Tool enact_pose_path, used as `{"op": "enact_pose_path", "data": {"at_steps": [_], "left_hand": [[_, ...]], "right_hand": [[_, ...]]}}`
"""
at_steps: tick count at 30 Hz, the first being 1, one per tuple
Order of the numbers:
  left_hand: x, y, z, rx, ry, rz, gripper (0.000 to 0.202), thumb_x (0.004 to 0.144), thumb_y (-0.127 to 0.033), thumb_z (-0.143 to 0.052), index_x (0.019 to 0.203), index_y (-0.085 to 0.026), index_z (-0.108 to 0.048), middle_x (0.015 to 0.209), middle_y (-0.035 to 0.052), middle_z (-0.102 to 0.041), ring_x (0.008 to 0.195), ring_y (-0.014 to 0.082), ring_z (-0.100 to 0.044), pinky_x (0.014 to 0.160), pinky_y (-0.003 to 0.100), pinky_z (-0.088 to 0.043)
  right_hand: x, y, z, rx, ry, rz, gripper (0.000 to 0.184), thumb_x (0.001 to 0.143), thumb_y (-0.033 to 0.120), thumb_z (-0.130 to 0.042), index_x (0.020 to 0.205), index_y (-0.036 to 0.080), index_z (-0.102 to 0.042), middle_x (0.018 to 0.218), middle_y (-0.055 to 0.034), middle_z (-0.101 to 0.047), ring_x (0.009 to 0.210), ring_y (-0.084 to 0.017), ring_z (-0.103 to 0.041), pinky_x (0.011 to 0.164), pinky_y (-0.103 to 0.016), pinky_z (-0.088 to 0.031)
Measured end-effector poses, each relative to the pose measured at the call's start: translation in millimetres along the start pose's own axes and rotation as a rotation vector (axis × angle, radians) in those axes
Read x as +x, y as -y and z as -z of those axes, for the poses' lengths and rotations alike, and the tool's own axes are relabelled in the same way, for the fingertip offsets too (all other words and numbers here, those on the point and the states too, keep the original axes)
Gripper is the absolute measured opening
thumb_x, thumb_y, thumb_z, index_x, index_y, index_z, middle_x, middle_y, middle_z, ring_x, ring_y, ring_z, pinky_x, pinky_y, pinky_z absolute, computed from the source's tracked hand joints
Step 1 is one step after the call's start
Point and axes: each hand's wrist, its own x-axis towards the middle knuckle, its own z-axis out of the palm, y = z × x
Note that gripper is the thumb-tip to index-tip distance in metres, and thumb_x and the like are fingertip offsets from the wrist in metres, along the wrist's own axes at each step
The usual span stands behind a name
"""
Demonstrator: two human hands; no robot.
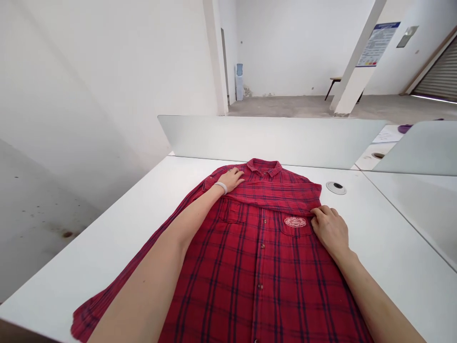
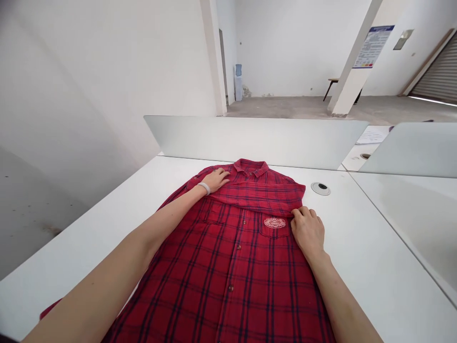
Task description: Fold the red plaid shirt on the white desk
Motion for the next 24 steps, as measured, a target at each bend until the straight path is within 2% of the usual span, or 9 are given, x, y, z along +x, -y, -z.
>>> {"op": "enact_pose_path", "data": {"at_steps": [3,6,9,12,14,17,21,24], "left_hand": [[-9,26,7.7,-0.034,-0.065,0.106,0.041,0.097,-0.039,-0.037,0.13,-0.019,-0.049,0.127,0.0111,-0.049,0.115,0.0225,-0.051,0.101,0.033,-0.037],[-22,45,24.4,-0.088,-0.109,0.208,0.043,0.098,-0.036,-0.031,0.132,-0.017,-0.048,0.131,0.0109,-0.05,0.12,0.0201,-0.048,0.104,0.029,-0.034],[-45,64,42.4,-0.134,0.006,0.344,0.042,0.097,-0.034,-0.031,0.127,-0.015,-0.054,0.127,0.0108,-0.056,0.118,0.019,-0.051,0.103,0.027,-0.035],[-73,82,54.1,-0.146,0.151,0.43,0.039,0.09,-0.035,-0.044,0.116,-0.014,-0.063,0.116,0.0115,-0.065,0.107,0.0216,-0.06,0.093,0.027,-0.042],[-91,91,57.6,-0.158,0.23,0.486,0.038,0.087,-0.037,-0.048,0.11,-0.014,-0.067,0.109,0.011,-0.07,0.098,0.0221,-0.064,0.085,0.026,-0.046],[-112,97,58.5,-0.174,0.309,0.554,0.039,0.085,-0.044,-0.048,0.1,-0.015,-0.07,0.101,0.01,-0.073,0.091,0.0221,-0.067,0.076,0.025,-0.048],[-140,96,56.5,-0.148,0.326,0.623,0.041,0.079,-0.05,-0.054,0.097,-0.017,-0.069,0.103,0.012,-0.072,0.097,0.0263,-0.065,0.077,0.028,-0.048],[-169,94,55.0,-0.136,0.332,0.651,0.034,0.073,-0.047,-0.06,0.092,-0.02,-0.068,0.099,0.0096,-0.072,0.094,0.0261,-0.065,0.076,0.029,-0.048]], "right_hand": [[-1,0,2,0.016,0.003,-0.002,0.026,0.085,0.015,-0.044,0.097,0.017,-0.067,0.097,-0.0101,-0.063,0.09,-0.023,-0.053,0.073,-0.034,-0.041],[-1,-1,10,0.027,0.01,-0.015,0.026,0.084,0.021,-0.046,0.097,0.017,-0.068,0.099,-0.0089,-0.064,0.091,-0.024,-0.055,0.076,-0.037,-0.042],[7,-1,24,0.046,-0.028,-0.018,0.028,0.086,0.03,-0.046,0.098,0.018,-0.068,0.102,-0.0084,-0.065,0.092,-0.026,-0.056,0.078,-0.04,-0.042],[27,14,37,0.12,-0.048,0.116,0.029,0.088,0.029,-0.046,0.101,0.016,-0.068,0.104,-0.01,-0.065,0.093,-0.025,-0.056,0.081,-0.039,-0.043],[45,39,40,0.207,-0.002,0.269,0.027,0.087,0.024,-0.047,0.101,0.015,-0.068,0.103,-0.0105,-0.066,0.094,-0.024,-0.057,0.084,-0.037,-0.043],[70,95,33,0.362,0.074,0.446,0.025,0.086,0.018,-0.048,0.1,0.015,-0.068,0.103,-0.0097,-0.065,0.097,-0.021,-0.057,0.09,-0.035,-0.043],[91,172,7,0.555,0.041,0.492,0.027,0.085,0.014,-0.047,0.104,0.014,-0.067,0.11,-0.0092,-0.064,0.103,-0.02,-0.055,0.095,-0.033,-0.043],[97,204,-14,0.632,-0.003,0.484,0.03,0.086,0.014,-0.047,0.109,0.015,-0.066,0.115,-0.0099,-0.062,0.108,-0.02,-0.053,0.097,-0.035,-0.042]]}}
